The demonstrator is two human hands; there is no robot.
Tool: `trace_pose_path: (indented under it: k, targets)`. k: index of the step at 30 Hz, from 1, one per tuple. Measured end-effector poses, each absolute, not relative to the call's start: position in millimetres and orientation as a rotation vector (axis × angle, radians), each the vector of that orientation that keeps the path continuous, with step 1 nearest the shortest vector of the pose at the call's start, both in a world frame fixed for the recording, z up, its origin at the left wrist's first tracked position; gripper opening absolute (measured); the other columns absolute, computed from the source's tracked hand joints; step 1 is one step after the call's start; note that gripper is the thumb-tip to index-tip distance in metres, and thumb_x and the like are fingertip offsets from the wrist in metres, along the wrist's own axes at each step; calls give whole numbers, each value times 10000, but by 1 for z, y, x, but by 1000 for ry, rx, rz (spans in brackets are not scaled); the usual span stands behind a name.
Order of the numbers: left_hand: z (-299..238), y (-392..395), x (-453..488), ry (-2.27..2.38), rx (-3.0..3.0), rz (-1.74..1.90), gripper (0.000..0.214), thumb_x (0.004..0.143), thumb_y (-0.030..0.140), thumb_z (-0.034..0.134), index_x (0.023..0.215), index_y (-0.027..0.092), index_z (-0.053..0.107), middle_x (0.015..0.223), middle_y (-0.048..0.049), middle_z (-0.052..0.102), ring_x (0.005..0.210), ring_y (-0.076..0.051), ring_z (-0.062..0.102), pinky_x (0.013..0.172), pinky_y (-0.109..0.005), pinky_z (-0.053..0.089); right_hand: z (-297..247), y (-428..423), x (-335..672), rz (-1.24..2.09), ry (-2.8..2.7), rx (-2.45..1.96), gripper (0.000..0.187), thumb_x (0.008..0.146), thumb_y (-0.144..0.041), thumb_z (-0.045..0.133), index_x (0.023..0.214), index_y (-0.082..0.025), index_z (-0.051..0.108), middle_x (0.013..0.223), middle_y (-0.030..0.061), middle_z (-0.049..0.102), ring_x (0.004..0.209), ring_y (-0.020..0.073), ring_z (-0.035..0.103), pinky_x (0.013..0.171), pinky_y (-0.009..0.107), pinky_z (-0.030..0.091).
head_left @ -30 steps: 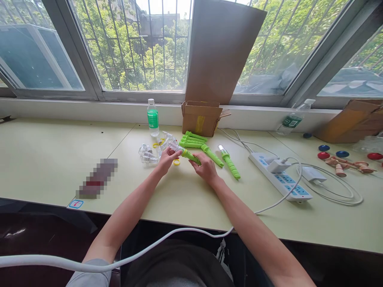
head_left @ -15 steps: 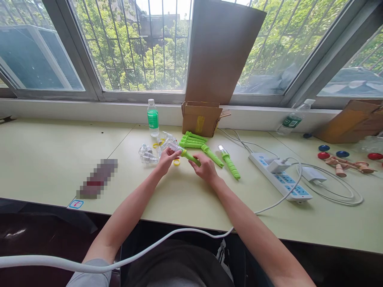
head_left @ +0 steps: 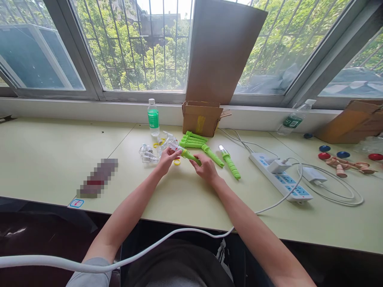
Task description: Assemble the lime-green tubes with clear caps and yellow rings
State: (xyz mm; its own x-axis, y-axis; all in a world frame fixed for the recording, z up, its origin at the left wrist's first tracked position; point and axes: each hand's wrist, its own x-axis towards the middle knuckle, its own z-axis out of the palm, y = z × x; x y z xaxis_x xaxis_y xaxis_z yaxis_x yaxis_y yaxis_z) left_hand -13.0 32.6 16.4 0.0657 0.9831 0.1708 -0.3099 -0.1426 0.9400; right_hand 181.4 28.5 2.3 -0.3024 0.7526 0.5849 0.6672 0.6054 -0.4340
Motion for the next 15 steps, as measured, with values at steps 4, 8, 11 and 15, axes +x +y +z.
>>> trace_pose_path:
  k: [4,8,11,15]
  targets:
    - [16,33,-13,822,1140,1376,406,648,414,747,930,172,582,916,-55,654,846,-188,633,792,-353,465,2,28,181,237,-2051,-1107,361,807,-442,568,1053,-180,541,754,53,636,603,180,569,581,285,434]
    - [15,34,-14,825,1149,1368,387,667,406,736,927,169,574,915,-53,653,841,-179,626,782,-342,469,1,28,180,233,-2030,-1120,315,779,-432,598,959,-179,544,767,49,638,617,170,566,584,268,422]
    - [15,34,-13,827,1143,1368,395,655,402,745,925,169,574,911,-54,656,848,-184,626,778,-340,470,1,28,181,153,-2066,-1172,255,817,-412,548,913,-177,583,773,56,645,636,175,568,594,266,401]
    - [16,34,-12,842,1127,1377,403,634,401,758,910,168,580,877,-50,659,829,-184,627,764,-337,467,3,29,181,106,-2112,-1217,279,870,-385,467,955,-172,626,840,82,669,717,195,596,615,265,389]
